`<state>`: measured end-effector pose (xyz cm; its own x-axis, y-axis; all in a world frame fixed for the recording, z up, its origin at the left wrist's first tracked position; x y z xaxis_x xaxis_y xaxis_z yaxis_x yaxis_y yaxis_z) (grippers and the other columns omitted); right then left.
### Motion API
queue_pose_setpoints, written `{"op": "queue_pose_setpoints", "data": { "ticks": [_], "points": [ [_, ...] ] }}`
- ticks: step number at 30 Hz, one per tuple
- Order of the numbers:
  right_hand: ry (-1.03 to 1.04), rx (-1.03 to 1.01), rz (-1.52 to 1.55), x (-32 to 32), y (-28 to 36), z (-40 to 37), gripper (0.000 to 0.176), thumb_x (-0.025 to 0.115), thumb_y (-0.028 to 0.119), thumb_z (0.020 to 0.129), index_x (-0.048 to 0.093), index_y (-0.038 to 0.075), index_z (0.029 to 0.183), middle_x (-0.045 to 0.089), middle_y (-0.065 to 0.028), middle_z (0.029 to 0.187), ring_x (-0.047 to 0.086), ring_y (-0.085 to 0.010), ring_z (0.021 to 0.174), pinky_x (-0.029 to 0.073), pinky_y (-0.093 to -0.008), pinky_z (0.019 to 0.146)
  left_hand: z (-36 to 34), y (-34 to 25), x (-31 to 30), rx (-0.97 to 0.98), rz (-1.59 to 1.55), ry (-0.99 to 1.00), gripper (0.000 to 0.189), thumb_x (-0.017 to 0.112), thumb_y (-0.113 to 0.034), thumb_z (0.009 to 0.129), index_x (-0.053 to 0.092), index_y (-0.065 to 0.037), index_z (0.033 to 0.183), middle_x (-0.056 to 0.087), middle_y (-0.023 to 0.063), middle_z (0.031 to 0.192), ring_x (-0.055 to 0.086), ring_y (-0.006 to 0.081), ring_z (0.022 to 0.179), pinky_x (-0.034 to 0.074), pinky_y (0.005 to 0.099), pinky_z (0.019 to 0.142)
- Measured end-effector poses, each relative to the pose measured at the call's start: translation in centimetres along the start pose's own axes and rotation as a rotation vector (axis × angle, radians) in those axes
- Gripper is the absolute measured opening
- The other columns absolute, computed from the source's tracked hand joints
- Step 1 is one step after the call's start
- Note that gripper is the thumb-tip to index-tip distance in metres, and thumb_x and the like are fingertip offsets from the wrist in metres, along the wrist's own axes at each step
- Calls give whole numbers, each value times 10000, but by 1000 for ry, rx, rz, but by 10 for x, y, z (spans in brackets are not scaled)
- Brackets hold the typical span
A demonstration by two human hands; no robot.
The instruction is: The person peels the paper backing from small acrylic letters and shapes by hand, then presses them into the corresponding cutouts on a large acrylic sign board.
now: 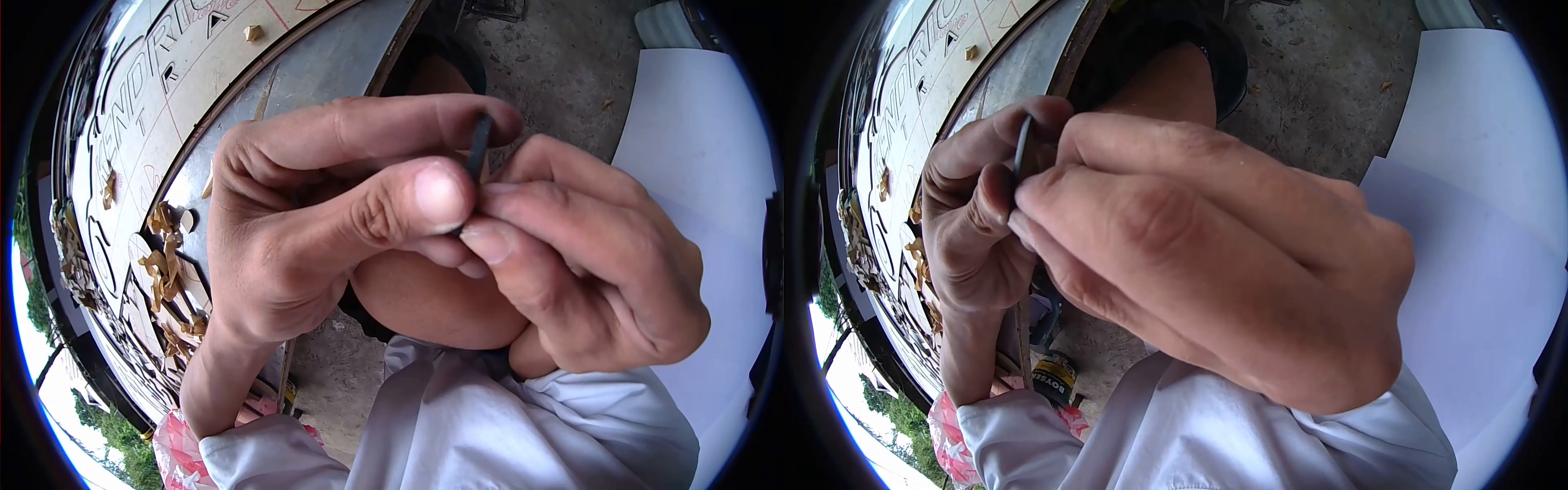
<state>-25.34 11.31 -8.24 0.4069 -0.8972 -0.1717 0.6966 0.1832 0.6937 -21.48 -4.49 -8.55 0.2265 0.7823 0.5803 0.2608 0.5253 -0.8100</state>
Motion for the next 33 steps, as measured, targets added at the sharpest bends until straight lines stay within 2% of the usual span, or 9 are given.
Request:
{"op": "queue_pose_setpoints", "data": {
  "ticks": [1, 8, 13, 20, 23, 25, 29, 31, 33],
  "points": [
    [-79, -57, 110, 2, -2, 0, 156, 625, -73, 754, 557, -87, 894, 603, -202, 687, 568, -185, 526, 453, -247, 420, 0, 0, 0, -1, -1, -1, 339, 537, -38, 847, 487, 62, 1167, 468, 228, 1226, 540, 286, 1063, 485, 360, 889],
    [-96, -42, 181, 4, -2, 0, 172, 605, -110, 739, 546, -102, 901, 596, -199, 676, 549, -189, 512, 428, -252, 407, -1, 4, -3, 83, 83, 30, 345, 511, -17, 856, 470, 49, 1192, 450, 232, 1244, 523, 293, 1086, 463, 373, 917],
    [100, 45, -45, -3, 8, 2, 200, 610, -125, 724, 531, -117, 907, 589, -210, 705, 551, -190, 526, 425, -246, 407, -2, 2, -3, 119, 145, 58, 347, 494, 5, 857, 465, 41, 1201, 447, 225, 1252, 519, 295, 1091, 449, 387, 933],
    [56, 20, -74, 0, 8, -1, 199, 592, -137, 727, 530, -125, 917, 588, -197, 721, 572, -206, 570, 478, -262, 456, -1, 1, 0, 94, 206, 38, 326, 487, 16, 857, 494, 27, 1183, 450, 212, 1255, 520, 297, 1089, 444, 384, 938],
    [22, 157, -216, 1, 12, -2, 209, 590, -147, 718, 536, -129, 919, 589, -197, 734, 580, -205, 590, 497, -270, 484, -1, 2, 4, 77, 139, 36, 325, 477, 12, 860, 492, 29, 1184, 449, 214, 1255, 506, 296, 1108, 423, 392, 957],
    [9, 29, -97, -1, 5, -4, 208, 596, -149, 709, 542, -133, 910, 601, -215, 765, 592, -209, 598, 508, -272, 498, -1, 0, 5, 58, 53, 5, 326, 468, 8, 864, 486, 34, 1188, 448, 216, 1256, 496, 295, 1119, 411, 397, 967],
    [32, 82, -71, -6, 8, -4, 210, 607, -135, 705, 549, -137, 906, 609, -231, 786, 609, -227, 621, 520, -281, 509, 0, -2, 7, -35, -67, -29, 336, 456, -16, 872, 457, 68, 1197, 415, 230, 1278, 483, 296, 1133, 401, 402, 974],
    [42, -57, -220, -6, 7, -4, 205, 618, -113, 709, 561, -129, 905, 612, -241, 793, 617, -242, 632, 523, -287, 511, 1, -3, 9, -38, -77, -27, 342, 458, -24, 873, 447, 81, 1199, 405, 235, 1282, 485, 298, 1129, 402, 402, 973],
    [55, -10, -265, -6, 13, -2, 206, 624, -102, 711, 566, -124, 907, 611, -240, 788, 618, -246, 637, 525, -289, 516, 1, -3, 9, -67, -3, -103, 350, 470, -38, 873, 442, 91, 1197, 403, 243, 1275, 499, 296, 1114, 427, 386, 949]
  ]
}}
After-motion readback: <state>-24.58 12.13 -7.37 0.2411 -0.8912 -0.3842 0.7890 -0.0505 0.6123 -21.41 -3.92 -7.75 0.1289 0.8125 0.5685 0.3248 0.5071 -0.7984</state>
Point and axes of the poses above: each hand's wrist, its own z-axis towards the middle knuckle, its own x-axis out of the palm, y = z × x, the point moved 2 cm from there along z, towards the middle knuckle
